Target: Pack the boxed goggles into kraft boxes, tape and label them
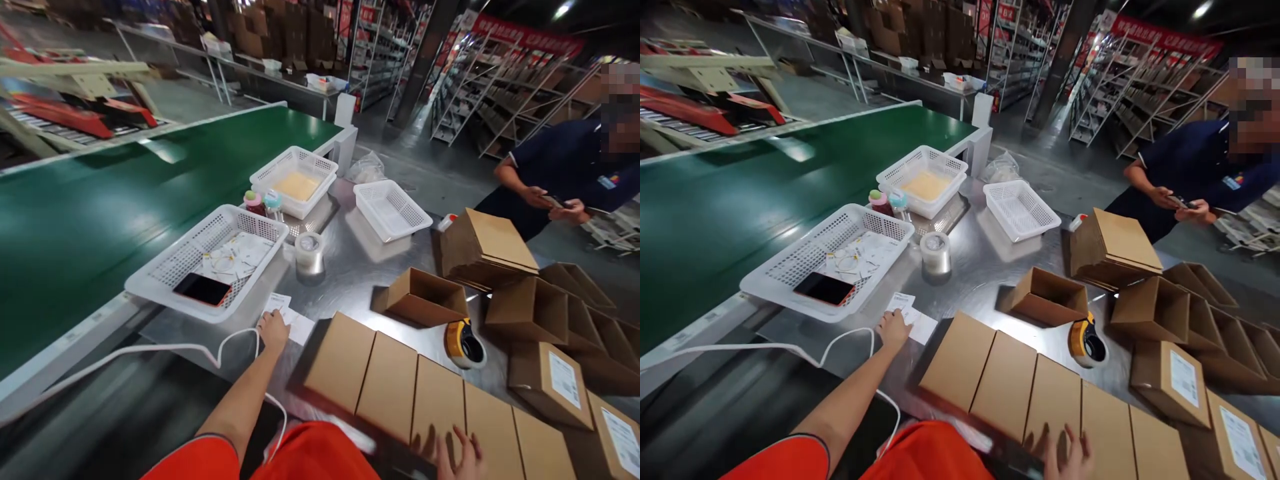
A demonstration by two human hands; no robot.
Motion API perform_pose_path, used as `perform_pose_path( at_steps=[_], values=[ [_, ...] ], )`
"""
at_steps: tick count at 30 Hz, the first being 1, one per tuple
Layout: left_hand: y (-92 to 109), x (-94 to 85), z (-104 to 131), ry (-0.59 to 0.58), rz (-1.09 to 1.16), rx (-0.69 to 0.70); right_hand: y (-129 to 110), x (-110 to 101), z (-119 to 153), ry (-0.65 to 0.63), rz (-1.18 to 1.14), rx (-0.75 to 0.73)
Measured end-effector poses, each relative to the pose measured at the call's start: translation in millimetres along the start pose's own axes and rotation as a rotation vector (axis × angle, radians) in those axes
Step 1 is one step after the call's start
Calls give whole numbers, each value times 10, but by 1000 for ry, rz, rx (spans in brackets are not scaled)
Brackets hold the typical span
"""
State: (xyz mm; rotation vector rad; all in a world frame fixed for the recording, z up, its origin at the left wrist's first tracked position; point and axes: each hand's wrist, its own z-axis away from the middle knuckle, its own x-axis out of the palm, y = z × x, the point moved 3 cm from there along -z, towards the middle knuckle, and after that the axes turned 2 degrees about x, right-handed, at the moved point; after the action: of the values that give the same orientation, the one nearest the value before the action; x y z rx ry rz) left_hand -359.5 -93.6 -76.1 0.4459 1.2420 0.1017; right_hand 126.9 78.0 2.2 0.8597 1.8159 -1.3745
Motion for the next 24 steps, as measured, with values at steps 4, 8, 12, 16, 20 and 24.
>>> perform_pose_path(
  at_steps=[4, 8, 12, 16, 20, 24],
  values=[
    [-75, -163, -1, -37, 134, 27, -327, 107, 7, -87, -80, -22],
    [-29, -418, 130, -48, 340, 92, -954, 301, 87, -240, -290, -75],
    [216, -737, 515, -117, 571, 236, -1694, 410, 150, -430, -495, -186],
    [591, -881, 1135, -439, 928, 424, -2219, 394, 149, -657, -696, -80],
    [742, -805, 1531, -455, 889, 475, -2324, 292, 177, -810, -794, 28],
    [691, -575, 1629, -325, 630, 659, -2164, 166, 268, -763, -789, 59]
  ],
)
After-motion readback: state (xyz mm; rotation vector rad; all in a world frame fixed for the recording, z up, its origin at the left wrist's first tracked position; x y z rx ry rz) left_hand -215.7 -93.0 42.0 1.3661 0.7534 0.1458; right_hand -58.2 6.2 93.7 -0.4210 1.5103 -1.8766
